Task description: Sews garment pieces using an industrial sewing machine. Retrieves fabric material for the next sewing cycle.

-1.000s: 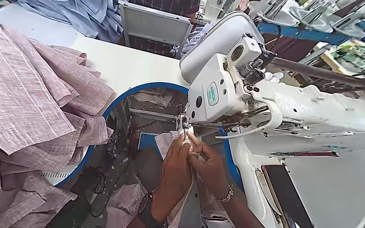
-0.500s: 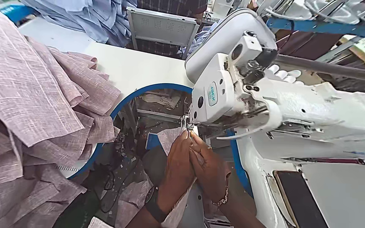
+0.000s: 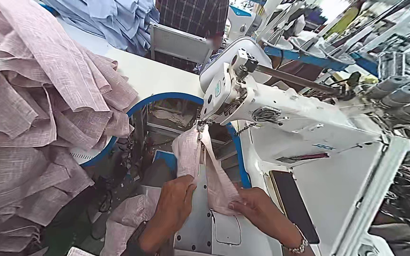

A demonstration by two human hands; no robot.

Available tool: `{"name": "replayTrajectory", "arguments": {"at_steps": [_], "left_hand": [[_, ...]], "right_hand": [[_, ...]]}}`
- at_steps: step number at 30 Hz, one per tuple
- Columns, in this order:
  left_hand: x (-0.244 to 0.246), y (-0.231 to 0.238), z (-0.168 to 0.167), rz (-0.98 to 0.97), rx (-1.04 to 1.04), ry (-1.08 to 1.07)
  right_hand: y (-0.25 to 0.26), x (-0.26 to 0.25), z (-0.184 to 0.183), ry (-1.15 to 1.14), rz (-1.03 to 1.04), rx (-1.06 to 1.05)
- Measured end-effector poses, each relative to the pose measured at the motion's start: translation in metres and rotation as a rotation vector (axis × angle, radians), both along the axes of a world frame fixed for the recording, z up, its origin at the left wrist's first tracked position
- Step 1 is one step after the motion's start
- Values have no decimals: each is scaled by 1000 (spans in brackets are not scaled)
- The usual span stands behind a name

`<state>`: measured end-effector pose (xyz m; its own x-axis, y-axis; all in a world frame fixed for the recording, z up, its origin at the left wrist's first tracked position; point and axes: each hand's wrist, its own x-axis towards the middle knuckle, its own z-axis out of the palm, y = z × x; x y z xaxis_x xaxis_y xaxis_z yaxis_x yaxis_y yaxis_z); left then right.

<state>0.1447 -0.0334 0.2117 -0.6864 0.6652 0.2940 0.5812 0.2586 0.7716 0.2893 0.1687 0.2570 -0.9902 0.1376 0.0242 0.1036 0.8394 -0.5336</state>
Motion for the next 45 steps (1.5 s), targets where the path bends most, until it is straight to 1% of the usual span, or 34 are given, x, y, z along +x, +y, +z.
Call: {"name": "replayTrajectory", "arguments": {"at_steps": [1, 2, 3, 4, 5, 7, 10, 11, 14, 17, 20, 23, 25, 28, 30, 32, 35, 37, 40, 42, 45], "left_hand": [[4, 6, -9, 18, 88, 95], [9, 12, -16, 24, 151, 161], [12, 14, -23, 29, 189, 209], [11, 15, -29, 41, 209, 231], [3, 17, -33, 56, 227, 222], [-12, 29, -36, 79, 265, 145], [-5, 24, -34, 49, 254, 37], [-9, 22, -32, 42, 257, 21], [-14, 24, -33, 36, 262, 0], [-14, 29, -34, 64, 256, 15], [-14, 35, -32, 112, 249, 25], [-10, 34, -30, 113, 207, 12], [-9, 29, -25, 83, 149, -13], [-5, 15, -13, -8, 62, -63], [-2, 9, -16, -12, 107, -17], [1, 10, -23, 19, 197, 74], [1, 19, -31, 65, 299, 109], [1, 18, -26, 87, 251, 56], [6, 8, -16, 68, 128, 0], [10, 3, -18, 57, 120, 6], [9, 4, -19, 46, 151, 33]], "right_hand": [[-14, -10, 8, 72, 101, 111], [-36, -17, 12, 97, 151, 215], [-61, -21, 14, 48, 143, 286], [-84, -26, 16, -86, 82, 288], [-96, -34, 22, -257, 10, 239], [-89, -49, 44, -456, -36, 193], [-91, -54, 76, -503, -15, 256], [-90, -60, 79, -545, -7, 260], [-77, -67, 72, -686, 34, 245], [-71, -75, 72, -766, 62, 249], [-68, -80, 79, -713, 25, 324], [-63, -76, 78, -715, 12, 319], [-59, -77, 77, -739, 48, 291], [-57, -75, 75, -678, 131, 273], [-53, -74, 73, -631, 182, 237], [-46, -72, 69, -605, 236, 197], [-40, -73, 67, -648, 294, 172], [-38, -74, 71, -656, 319, 158], [-35, -65, 69, -493, 367, 101], [-49, -57, 65, -414, 287, 175], [-92, -51, 57, -272, -24, 516]]}}
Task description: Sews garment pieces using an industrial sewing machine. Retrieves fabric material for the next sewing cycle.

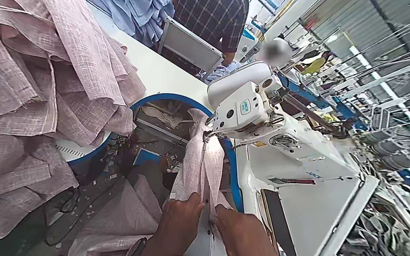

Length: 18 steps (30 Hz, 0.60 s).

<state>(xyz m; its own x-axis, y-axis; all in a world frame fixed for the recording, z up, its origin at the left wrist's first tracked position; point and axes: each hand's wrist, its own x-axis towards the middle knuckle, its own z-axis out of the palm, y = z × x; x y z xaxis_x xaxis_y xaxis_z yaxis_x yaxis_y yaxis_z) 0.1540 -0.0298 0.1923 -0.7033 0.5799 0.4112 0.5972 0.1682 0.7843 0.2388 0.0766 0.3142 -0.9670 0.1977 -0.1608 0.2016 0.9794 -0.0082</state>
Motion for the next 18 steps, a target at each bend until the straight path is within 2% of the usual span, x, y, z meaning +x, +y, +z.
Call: {"name": "replayTrajectory", "arguments": {"at_steps": [3, 6, 8, 12, 14, 16, 18], "left_hand": [[-9, 3, 3, -22, 5, 121], [-15, 2, 11, -56, -14, 199], [-10, 6, 11, -13, -6, 157], [-4, 13, 0, 9, 21, -36], [-8, 25, -5, 47, 65, -48], [-16, 33, -6, 73, 86, -34], [-19, 25, 3, 15, 30, -84]], "right_hand": [[-23, 3, -17, 276, -94, 286], [-33, -3, -31, 373, -101, 375], [-35, -11, -40, 410, -118, 412], [-28, -28, -53, 415, -167, 421], [-19, -35, -52, 399, -183, 410], [-12, -35, -40, 306, -212, 329], [-12, -23, -25, 165, -233, 215]]}}
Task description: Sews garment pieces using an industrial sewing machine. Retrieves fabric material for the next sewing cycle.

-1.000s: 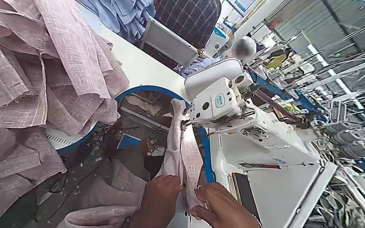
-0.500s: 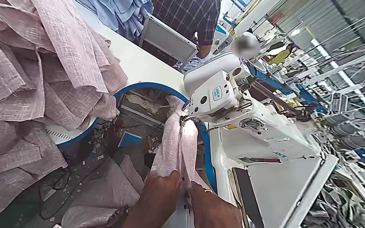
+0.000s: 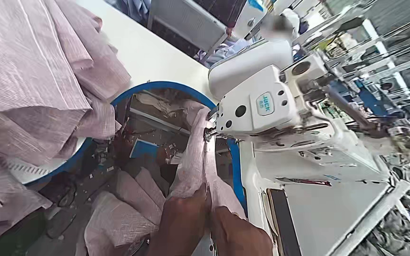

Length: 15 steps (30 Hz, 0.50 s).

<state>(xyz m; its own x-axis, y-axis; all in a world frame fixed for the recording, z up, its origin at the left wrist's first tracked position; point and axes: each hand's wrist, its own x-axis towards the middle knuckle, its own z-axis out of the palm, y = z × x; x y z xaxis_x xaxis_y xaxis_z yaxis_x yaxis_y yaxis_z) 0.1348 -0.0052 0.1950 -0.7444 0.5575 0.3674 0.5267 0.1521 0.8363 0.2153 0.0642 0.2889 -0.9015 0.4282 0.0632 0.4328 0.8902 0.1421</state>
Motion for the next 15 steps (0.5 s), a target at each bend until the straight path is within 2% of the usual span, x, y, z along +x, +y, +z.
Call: {"name": "replayTrajectory", "arguments": {"at_steps": [4, 7, 11, 13, 15], "left_hand": [[9, -25, 15, -173, -67, -136], [-1, -17, -5, -221, 60, -297], [-31, -1, -34, -447, 280, -638], [-37, 11, -37, -422, 376, -710], [-40, 20, -38, -358, 433, -731]], "right_hand": [[-7, 7, 5, -86, 85, 2], [-7, -11, 3, -98, 168, 57], [-1, -29, -6, -68, 221, 70], [8, -39, -10, -65, 182, -18], [19, -45, -9, -88, 93, -224]]}}
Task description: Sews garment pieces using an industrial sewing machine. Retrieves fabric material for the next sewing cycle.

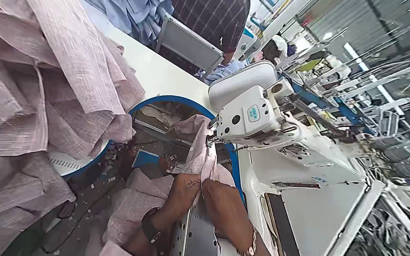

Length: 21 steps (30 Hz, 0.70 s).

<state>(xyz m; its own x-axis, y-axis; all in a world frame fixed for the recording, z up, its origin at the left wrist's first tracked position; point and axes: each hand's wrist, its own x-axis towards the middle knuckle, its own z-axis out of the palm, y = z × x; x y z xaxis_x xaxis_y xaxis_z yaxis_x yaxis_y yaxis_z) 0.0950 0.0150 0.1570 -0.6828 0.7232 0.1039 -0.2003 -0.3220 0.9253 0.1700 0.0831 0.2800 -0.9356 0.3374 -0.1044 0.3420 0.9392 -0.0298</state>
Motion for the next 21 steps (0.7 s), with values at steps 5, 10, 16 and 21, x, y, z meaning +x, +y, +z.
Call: {"name": "replayTrajectory", "arguments": {"at_steps": [5, 10, 16, 21], "left_hand": [[-36, -52, 18, 9, -327, 611], [-122, -66, 51, -178, -452, 980], [59, -61, 36, 235, -465, 922], [86, -65, 38, 216, -388, 668]], "right_hand": [[73, 34, -14, -298, -137, -382], [130, 44, -34, -467, 18, -148], [0, 133, 34, 11, 143, 190], [-41, 106, 38, 1, 223, -70]]}}
